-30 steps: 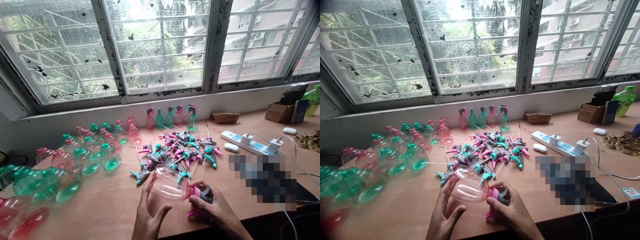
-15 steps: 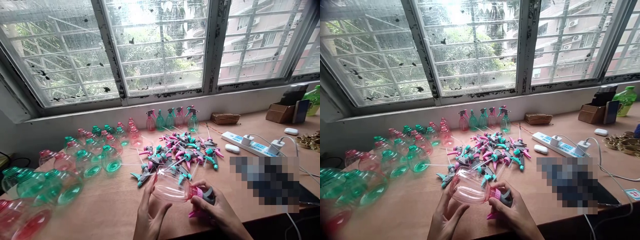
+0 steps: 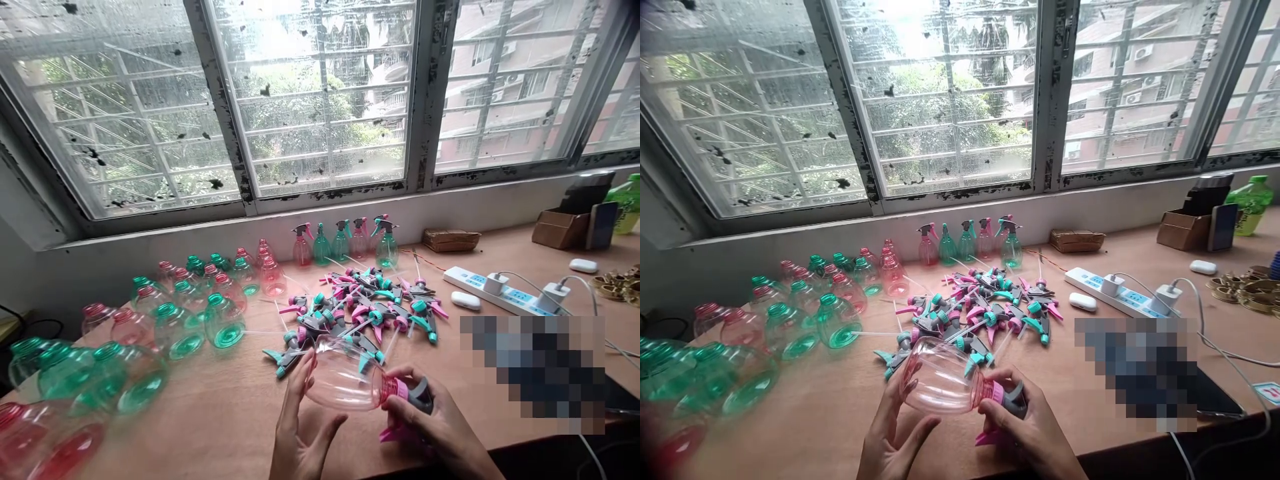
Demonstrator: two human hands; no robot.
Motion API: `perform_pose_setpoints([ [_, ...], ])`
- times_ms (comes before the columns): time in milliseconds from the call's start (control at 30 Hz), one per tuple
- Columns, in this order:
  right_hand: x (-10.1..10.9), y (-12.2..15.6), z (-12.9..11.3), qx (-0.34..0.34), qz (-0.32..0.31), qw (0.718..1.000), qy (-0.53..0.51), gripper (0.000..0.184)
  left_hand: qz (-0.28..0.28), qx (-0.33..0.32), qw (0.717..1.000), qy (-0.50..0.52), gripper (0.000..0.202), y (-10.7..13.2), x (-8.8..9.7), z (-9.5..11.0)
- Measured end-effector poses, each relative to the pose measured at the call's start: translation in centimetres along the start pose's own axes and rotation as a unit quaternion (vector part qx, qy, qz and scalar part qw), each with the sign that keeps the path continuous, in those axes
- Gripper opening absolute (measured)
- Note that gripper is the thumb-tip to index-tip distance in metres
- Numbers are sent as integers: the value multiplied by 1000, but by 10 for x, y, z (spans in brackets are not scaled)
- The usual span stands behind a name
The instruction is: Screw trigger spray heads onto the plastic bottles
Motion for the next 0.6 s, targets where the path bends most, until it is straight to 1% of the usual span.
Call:
perform_pose_setpoints([
  [67, -2, 0, 0, -10, -5, 1000, 4, 36, 0, 10, 1000, 13, 66, 1, 0, 0],
  [200, -2, 0, 3, -22, -6, 1000, -11, 39, 20, 23, 999, 29, 61, 0, 2, 2],
  [300, -1, -1, 4, -13, 4, 999, -42, 39, 7, 8, 1000, 15, 54, -1, 0, 3],
  [400, 0, -1, 3, -1, 8, 999, -50, 37, 16, 0, 1000, 18, 50, -1, -1, 0],
  [533, 0, 0, 3, -1, 8, 999, -34, 35, 19, 30, 999, 14, 64, 0, -3, -3],
  [600, 0, 0, 3, -4, 8, 1000, -28, 35, 18, 42, 999, 22, 67, 1, -3, -2],
])
Point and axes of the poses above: each hand's wrist, its own y-axis away from the middle knuckle, its own x-axis out of the back of the hand, z = x × y, the point moved 7 cm from there along -y, towards the middle knuckle, and after that the axes turned 1 degree about -y, right-handed, at the moved point
